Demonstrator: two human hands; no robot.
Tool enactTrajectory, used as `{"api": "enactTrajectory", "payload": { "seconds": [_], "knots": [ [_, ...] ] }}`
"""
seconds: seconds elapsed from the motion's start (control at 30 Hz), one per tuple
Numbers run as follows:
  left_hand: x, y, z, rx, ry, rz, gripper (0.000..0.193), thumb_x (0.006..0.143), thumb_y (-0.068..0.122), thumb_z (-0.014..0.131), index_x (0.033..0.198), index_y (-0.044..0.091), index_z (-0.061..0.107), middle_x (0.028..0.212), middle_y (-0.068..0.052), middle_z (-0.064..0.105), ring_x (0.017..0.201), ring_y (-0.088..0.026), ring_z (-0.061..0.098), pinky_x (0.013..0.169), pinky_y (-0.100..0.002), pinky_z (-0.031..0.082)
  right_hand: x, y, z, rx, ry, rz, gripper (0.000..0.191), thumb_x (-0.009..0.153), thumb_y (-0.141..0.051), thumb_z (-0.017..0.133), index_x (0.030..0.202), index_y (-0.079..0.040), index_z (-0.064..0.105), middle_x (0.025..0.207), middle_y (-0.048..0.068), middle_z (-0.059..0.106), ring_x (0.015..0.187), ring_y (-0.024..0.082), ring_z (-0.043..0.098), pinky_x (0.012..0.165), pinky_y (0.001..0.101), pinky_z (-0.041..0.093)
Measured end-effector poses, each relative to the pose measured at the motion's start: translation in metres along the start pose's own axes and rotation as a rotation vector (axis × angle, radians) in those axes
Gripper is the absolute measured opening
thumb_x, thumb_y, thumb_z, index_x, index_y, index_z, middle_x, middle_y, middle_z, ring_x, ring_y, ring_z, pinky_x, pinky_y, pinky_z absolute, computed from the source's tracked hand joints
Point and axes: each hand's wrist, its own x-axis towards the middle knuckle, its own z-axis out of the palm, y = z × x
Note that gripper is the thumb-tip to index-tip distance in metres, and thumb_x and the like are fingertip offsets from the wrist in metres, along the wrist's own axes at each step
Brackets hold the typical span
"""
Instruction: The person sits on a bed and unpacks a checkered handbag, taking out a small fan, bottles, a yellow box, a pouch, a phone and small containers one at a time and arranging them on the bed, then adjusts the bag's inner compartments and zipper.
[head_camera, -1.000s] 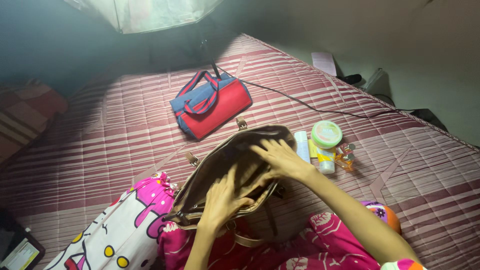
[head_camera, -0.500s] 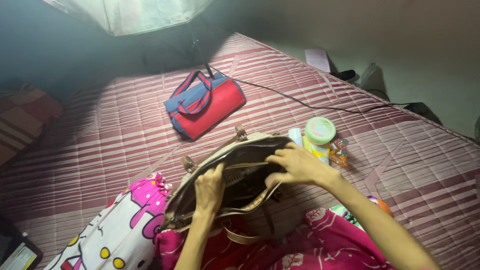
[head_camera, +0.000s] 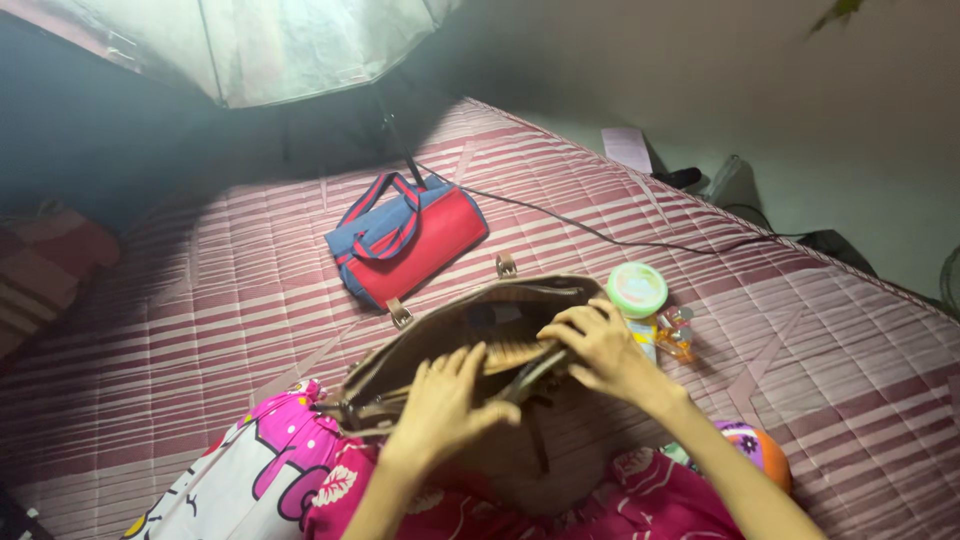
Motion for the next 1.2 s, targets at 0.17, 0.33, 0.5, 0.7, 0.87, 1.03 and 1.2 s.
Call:
{"api": "enactTrajectory", "payload": {
  "seconds": [0.17, 0.33, 0.5, 0.7, 0.87, 1.03, 1.2],
  "knots": [
    [-0.033, 0.011, 0.025, -0.021, -0.46, -0.28, 0.014, 0.096, 0.018, 0.064, 0.103, 0.007, 0.061, 0.088, -0.012, 0.07, 0.082, -0.029, 0.07, 0.074, -0.043, 0.054, 0.013, -0.021, -0.003, -0.098, -0.343, 0.029, 0.065, 0.069, -0.006, 0.077, 0.132, -0.02, 0.063, 0.108, 0.004, 0.069, 0.108, 0.023, 0.063, 0.117, 0.0649, 0.021],
    [-0.037, 0.001, 0.037, 0.063, -0.226, -0.189, 0.012, 0.088, 0.01, 0.066, 0.101, 0.008, 0.065, 0.082, -0.008, 0.066, 0.078, -0.025, 0.068, 0.073, -0.039, 0.054, 0.017, -0.026, -0.015, 0.08, -0.428, 0.075, 0.054, 0.078, -0.006, 0.072, 0.13, -0.018, 0.063, 0.106, 0.003, 0.069, 0.105, 0.02, 0.066, 0.112, 0.0589, 0.027],
    [-0.034, 0.008, 0.037, 0.103, -0.004, -0.113, 0.016, 0.089, 0.007, 0.065, 0.104, 0.007, 0.068, 0.084, -0.005, 0.063, 0.081, -0.02, 0.066, 0.076, -0.034, 0.054, 0.048, -0.016, 0.007, 0.284, -0.398, 0.159, 0.036, 0.091, -0.003, 0.063, 0.125, -0.013, 0.066, 0.118, 0.005, 0.07, 0.111, 0.027, 0.066, 0.097, 0.0417, 0.051],
    [-0.034, 0.02, 0.022, 0.091, -0.069, -0.168, 0.028, 0.083, 0.012, 0.072, 0.11, 0.006, 0.067, 0.095, -0.009, 0.067, 0.094, -0.028, 0.066, 0.088, -0.04, 0.051, 0.086, -0.005, 0.045, -0.048, -0.018, -0.036, 0.054, 0.076, 0.002, 0.061, 0.13, 0.0, 0.057, 0.124, 0.019, 0.063, 0.104, 0.036, 0.065, 0.088, 0.0463, 0.051],
    [0.001, 0.05, 0.026, 0.092, 0.016, -0.363, 0.068, 0.074, 0.0, 0.065, 0.141, 0.009, 0.052, 0.136, -0.015, 0.055, 0.132, -0.033, 0.049, 0.117, -0.056, 0.028, 0.036, -0.016, 0.006, 0.385, 0.067, 0.093, 0.047, 0.082, 0.009, 0.057, 0.126, -0.004, 0.066, 0.127, 0.014, 0.068, 0.112, 0.03, 0.069, 0.09, 0.037, 0.056],
    [0.047, 0.11, 0.059, -0.095, -0.009, -0.236, 0.074, 0.079, 0.004, 0.063, 0.15, 0.01, 0.043, 0.154, -0.02, 0.038, 0.149, -0.039, 0.029, 0.122, -0.063, 0.013, -0.028, 0.011, -0.022, 0.453, 0.404, 0.588, 0.034, 0.097, 0.009, 0.05, 0.121, -0.006, 0.07, 0.106, 0.009, 0.077, 0.099, 0.016, 0.076, 0.084, 0.031, 0.06],
    [0.089, 0.131, 0.105, -0.074, 0.093, -0.198, 0.064, 0.09, 0.012, 0.06, 0.152, 0.013, 0.044, 0.156, -0.021, 0.035, 0.151, -0.041, 0.025, 0.122, -0.063, 0.01, -0.059, 0.067, 0.024, 0.582, 0.139, 1.067, 0.043, 0.094, 0.002, 0.054, 0.136, -0.01, 0.058, 0.11, 0.013, 0.071, 0.092, 0.022, 0.076, 0.072, 0.033, 0.061]
  ]
}}
